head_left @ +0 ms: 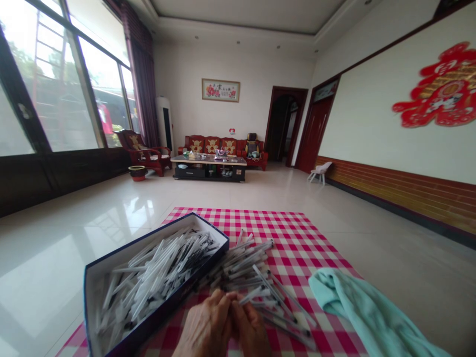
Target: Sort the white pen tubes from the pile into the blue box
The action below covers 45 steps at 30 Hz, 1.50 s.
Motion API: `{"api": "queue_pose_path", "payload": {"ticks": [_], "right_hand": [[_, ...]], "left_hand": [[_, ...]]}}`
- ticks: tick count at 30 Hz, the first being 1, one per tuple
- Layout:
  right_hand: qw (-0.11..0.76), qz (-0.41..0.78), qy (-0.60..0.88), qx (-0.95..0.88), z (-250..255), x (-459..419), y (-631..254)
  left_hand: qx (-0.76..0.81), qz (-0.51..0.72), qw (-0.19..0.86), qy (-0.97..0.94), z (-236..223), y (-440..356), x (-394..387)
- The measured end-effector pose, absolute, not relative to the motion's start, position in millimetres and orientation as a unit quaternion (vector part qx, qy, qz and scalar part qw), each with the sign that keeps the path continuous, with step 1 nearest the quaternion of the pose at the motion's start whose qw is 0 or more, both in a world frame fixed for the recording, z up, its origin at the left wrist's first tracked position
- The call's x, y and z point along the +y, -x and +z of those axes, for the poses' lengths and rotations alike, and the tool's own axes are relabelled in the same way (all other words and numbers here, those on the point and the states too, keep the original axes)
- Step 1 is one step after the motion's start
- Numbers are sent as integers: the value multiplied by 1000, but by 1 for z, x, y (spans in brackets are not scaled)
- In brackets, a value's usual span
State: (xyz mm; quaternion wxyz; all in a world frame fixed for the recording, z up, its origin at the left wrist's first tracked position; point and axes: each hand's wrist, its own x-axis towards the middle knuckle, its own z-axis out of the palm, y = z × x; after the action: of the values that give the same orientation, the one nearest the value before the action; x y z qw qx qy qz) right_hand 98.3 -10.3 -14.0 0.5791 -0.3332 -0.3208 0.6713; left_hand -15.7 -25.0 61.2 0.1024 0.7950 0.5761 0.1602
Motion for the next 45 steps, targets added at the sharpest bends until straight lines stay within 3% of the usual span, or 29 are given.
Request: {"api": "queue_pose_path", "payload": {"ticks": [11,14,21,28,33,39,42,45], "right_hand": [[579,637,374,-347,-4,-14,-104],[548,633,398,-375,-3,-17,-104],[451,643,335,-520,-1,-26,-98],[410,659,324,-541,3,-24,-105],[475,734,321,-364,2,-16,-105],[624,592,327,-392,4,-18,-103],[614,557,396,-395,5,-18,-107],[596,596,376,-385,4,-13,-112]], "left_hand": [[529,262,122,-798,63,29,-20],[530,313,203,-761,71,33,-17],[483,452,530,-531,53,37,-4],[411,488,631,-441,45,37,-3],[343,538,724,-262,41,32,0],[357,563,717,-202,28,16,-1],[383,545,689,-284,22,10,-3],[413,519,641,-385,17,10,-4]]}}
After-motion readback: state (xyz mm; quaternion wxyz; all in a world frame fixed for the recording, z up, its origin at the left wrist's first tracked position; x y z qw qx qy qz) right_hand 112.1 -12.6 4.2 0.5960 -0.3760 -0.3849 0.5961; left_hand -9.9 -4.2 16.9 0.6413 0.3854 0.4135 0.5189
